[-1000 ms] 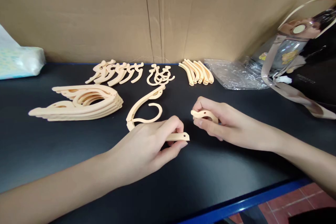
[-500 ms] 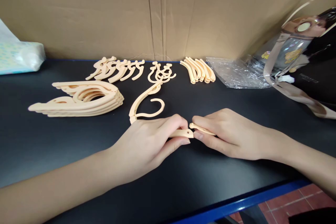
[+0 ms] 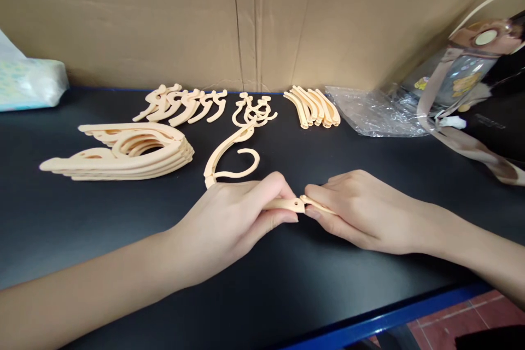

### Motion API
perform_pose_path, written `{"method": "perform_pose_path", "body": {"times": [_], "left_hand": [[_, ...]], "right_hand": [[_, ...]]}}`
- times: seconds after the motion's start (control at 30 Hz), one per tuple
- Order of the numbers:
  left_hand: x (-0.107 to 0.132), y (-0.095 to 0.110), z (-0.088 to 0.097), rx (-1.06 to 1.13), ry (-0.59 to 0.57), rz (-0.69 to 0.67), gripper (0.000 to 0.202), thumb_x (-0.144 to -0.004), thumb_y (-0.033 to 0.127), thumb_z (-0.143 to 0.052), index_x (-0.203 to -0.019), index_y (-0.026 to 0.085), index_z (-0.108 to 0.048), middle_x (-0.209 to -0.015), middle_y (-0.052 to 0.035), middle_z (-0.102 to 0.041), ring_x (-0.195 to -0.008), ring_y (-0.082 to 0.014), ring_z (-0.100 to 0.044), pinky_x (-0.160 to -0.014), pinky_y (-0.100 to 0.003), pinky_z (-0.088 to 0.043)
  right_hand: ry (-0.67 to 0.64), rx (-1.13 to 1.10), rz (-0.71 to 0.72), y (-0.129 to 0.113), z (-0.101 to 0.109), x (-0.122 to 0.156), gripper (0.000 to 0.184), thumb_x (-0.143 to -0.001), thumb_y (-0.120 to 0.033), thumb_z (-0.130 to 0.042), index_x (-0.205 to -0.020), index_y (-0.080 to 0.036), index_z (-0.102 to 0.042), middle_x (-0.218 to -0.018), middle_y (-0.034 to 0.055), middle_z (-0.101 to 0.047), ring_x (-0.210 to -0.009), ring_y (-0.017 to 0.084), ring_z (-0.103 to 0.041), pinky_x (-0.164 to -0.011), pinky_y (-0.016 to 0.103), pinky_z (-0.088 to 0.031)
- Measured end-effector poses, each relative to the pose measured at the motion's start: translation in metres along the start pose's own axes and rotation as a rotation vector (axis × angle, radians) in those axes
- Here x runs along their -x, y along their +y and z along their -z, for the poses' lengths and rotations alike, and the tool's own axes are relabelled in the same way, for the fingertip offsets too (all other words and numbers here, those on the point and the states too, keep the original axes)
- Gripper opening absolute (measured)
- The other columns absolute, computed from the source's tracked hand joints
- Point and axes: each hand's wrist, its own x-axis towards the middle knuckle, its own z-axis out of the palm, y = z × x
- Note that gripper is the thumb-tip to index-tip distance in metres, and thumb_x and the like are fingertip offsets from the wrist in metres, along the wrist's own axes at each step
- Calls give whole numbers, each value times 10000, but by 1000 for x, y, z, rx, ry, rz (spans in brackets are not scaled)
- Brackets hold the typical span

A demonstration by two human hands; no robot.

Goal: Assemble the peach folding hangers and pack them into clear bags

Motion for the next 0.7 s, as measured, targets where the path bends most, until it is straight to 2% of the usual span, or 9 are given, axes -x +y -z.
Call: {"method": "perform_pose_path", "body": {"times": [0.1, 0.27, 0.43, 0.7], "left_hand": [[-1, -2, -1, 32, 7, 51, 54, -1005, 299, -527, -981, 251, -533, -812, 106, -681, -683, -63, -657, -607, -166, -445], [-1, -3, 0, 49, -9, 60, 80, -1001, 318, -532, -969, 246, -543, -836, 93, -699, -710, -78, -681, -619, -180, -453], [-2, -2, 1, 68, -24, 44, 81, -1000, 302, -541, -953, 236, -544, -871, 96, -703, -748, -64, -690, -651, -159, -464], [-1, -2, 1, 44, -64, 34, 115, -1008, 295, -515, -928, 221, -549, -804, 72, -672, -696, -84, -655, -624, -182, -450]], "right_hand": [[-19, -37, -28, 1, 2, 0, 343, -1051, -332, -242, -806, -217, -452, -636, -27, -506, -515, 136, -372, -542, 292, -256], [4, -33, -35, -1, 2, 0, 365, -1055, -333, -232, -790, -215, -453, -631, -26, -505, -515, 136, -370, -557, 293, -270], [54, 95, 42, -5, -2, 1, 357, -1042, -283, -270, -788, -197, -506, -635, 4, -568, -516, 148, -411, -571, 303, -294], [206, 291, 132, -10, -10, -2, 385, -1029, -211, -302, -715, -188, -525, -560, 6, -564, -451, 149, -415, -530, 317, -267]]}}
